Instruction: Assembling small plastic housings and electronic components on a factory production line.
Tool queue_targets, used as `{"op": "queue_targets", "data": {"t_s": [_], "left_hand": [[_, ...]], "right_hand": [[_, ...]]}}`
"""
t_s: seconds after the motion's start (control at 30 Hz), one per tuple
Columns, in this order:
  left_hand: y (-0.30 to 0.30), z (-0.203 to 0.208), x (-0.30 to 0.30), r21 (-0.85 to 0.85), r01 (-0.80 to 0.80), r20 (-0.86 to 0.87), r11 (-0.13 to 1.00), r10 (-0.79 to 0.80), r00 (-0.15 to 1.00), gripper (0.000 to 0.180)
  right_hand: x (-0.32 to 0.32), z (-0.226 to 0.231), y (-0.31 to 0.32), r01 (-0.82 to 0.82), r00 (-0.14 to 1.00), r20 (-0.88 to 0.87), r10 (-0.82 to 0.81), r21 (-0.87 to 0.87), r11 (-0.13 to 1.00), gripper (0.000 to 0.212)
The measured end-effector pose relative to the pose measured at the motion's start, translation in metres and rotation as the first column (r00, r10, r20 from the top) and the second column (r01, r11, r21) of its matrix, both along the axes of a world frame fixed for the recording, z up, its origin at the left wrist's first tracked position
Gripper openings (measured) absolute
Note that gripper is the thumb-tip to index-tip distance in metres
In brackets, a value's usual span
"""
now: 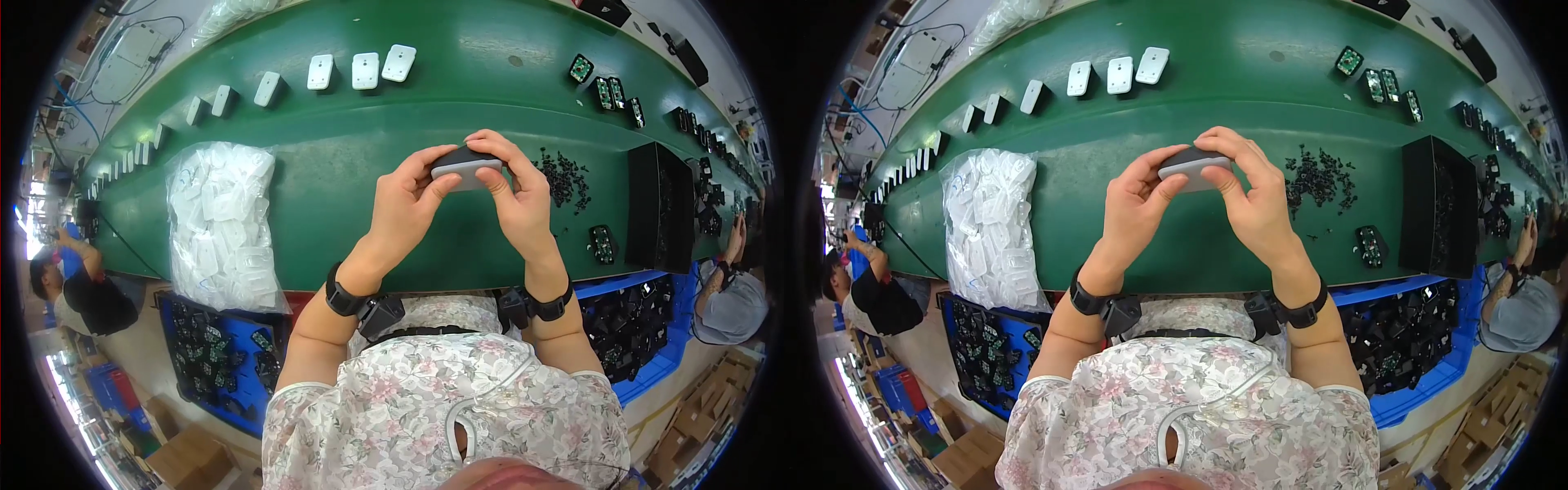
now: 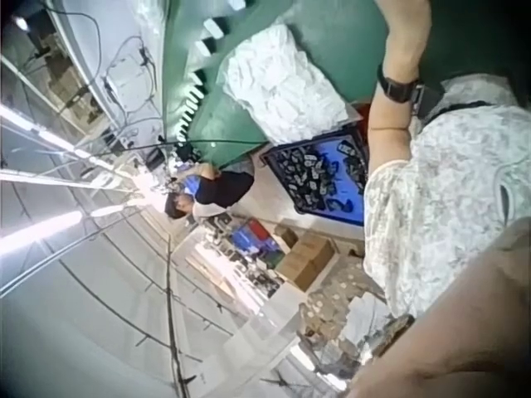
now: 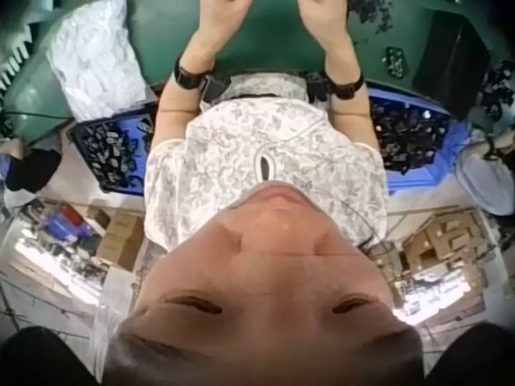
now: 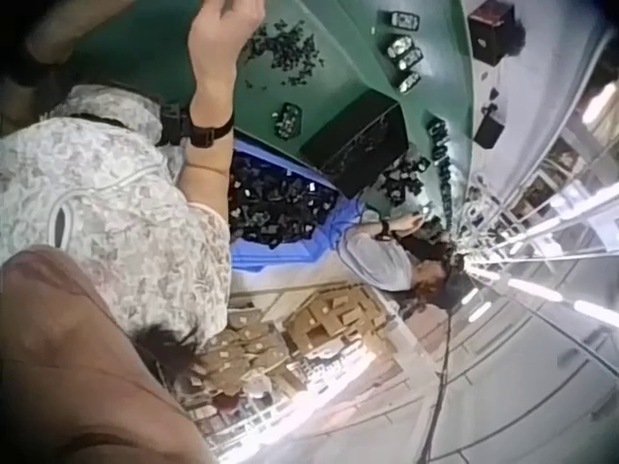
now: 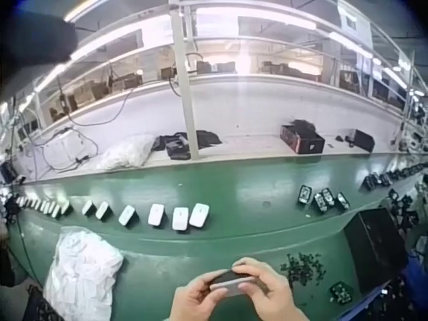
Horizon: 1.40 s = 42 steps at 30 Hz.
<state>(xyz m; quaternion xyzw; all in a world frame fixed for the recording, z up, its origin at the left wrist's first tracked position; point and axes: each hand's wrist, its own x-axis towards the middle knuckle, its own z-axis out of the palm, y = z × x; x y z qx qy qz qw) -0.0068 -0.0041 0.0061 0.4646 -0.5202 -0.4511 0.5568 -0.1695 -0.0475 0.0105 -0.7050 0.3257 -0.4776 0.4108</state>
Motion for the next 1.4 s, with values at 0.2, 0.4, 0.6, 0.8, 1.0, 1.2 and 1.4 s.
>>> {"op": "queue_targets", "data": {"t_s": [0.2, 0.4, 0.6, 0.8, 1.0, 1.2, 1.4], "left_hand": [[-0.033, 0.009, -0.003, 0.112, 0.259, 0.175, 0.959, -0.276, 0.945, 0.020], [-0.094, -0.005, -0.030, 0.138, 0.246, -0.025, 0.959, -0.245, 0.969, 0.022], [-0.204, -0.049, -0.020, 0.340, 0.061, -0.034, 0.939, -0.052, 0.998, 0.033], [-0.246, -0.055, -0.009, 0.482, 0.031, 0.082, 0.876, -0.080, 0.993, 0.038], [-0.248, -0.052, 0.002, 0.539, -0.095, 0.326, 0.837, -0.103, 0.940, 0.039], [-0.250, -0.049, 0.003, 0.482, -0.202, 0.494, 0.853, -0.074, 0.866, 0.045], [-0.235, -0.053, 0.026, -0.054, -0.422, 0.820, 0.905, 0.281, 0.498, 0.073]], "right_hand": [[-0.027, 0.003, -0.018, -0.001, 0.978, -0.208, -0.032, -0.156, 0.988, 0.025], [-0.047, 0.003, -0.037, 0.260, 0.962, 0.081, -0.261, 0.031, 0.965, 0.030], [-0.083, -0.010, -0.025, 0.437, 0.874, 0.169, -0.455, 0.134, 0.889, 0.024], [-0.114, -0.022, -0.002, 0.583, 0.812, -0.067, -0.580, 0.044, 0.812, 0.019], [-0.112, -0.041, 0.000, 0.581, 0.604, -0.494, -0.625, -0.264, 0.770, 0.033], [-0.107, -0.065, -0.009, 0.518, 0.573, -0.527, -0.628, -0.361, 0.775, 0.014], [-0.101, -0.067, -0.021, 0.433, 0.613, -0.535, -0.581, -0.387, 0.814, 0.006]]}}
